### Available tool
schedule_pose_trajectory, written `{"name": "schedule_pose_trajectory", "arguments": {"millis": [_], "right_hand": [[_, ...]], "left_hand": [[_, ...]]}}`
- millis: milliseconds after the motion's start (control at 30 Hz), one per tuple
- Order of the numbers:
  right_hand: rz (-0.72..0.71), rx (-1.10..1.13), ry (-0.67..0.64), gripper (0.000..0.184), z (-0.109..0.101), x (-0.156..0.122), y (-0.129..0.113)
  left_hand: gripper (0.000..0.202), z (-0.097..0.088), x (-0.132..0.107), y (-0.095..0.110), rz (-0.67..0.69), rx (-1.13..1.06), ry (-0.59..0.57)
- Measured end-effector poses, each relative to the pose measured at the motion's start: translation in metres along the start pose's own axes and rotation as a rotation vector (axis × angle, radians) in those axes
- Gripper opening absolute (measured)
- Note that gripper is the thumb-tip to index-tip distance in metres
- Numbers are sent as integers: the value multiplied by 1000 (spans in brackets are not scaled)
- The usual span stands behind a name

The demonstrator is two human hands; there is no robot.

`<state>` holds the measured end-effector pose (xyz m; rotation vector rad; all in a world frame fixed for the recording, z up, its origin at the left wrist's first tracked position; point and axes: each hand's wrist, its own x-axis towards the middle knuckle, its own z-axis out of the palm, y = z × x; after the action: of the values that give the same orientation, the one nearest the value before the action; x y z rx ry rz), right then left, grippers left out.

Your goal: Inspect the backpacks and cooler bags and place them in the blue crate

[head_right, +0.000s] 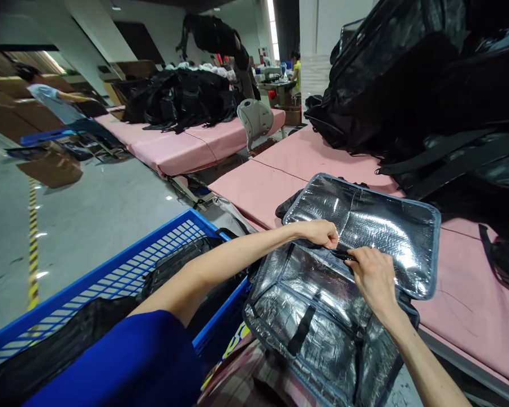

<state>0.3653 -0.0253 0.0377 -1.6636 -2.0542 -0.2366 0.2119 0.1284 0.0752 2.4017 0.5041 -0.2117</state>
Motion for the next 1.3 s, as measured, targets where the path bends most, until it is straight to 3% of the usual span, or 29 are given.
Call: {"name": "schedule_pose_trajectory", "arguments": {"millis": [433, 567, 700, 767, 833, 900, 1033, 1167, 1300], "right_hand": [[21, 98, -24, 23, 8, 7, -1], [110, 217, -52, 26, 9, 10, 0], [292, 349, -114, 28, 6, 11, 7], [347, 369, -83, 28, 0, 8, 15], [262, 285, 14, 28, -9, 3, 22], [68, 121, 98, 23, -19, -3, 26], [-226, -195, 167, 12, -28, -9, 22], [-361, -378, 194, 11, -25, -6, 15], [-429, -423, 151, 17, -28, -5, 17]], "left_hand": [[13, -1, -5, 5, -44, -42, -2], [14, -1, -4, 5, -42, -17, -11], [13, -1, -4, 6, -36, -4, -12], [13, -1, -5, 8, -49, 9, 1], [13, -1, -6, 9, -71, 16, 5], [13, -2, -7, 11, -86, 10, 0], [12, -3, -7, 13, -93, -11, 1], [13, -1, -6, 10, -91, -13, 16], [14, 1, -4, 6, -65, -23, 13]]}}
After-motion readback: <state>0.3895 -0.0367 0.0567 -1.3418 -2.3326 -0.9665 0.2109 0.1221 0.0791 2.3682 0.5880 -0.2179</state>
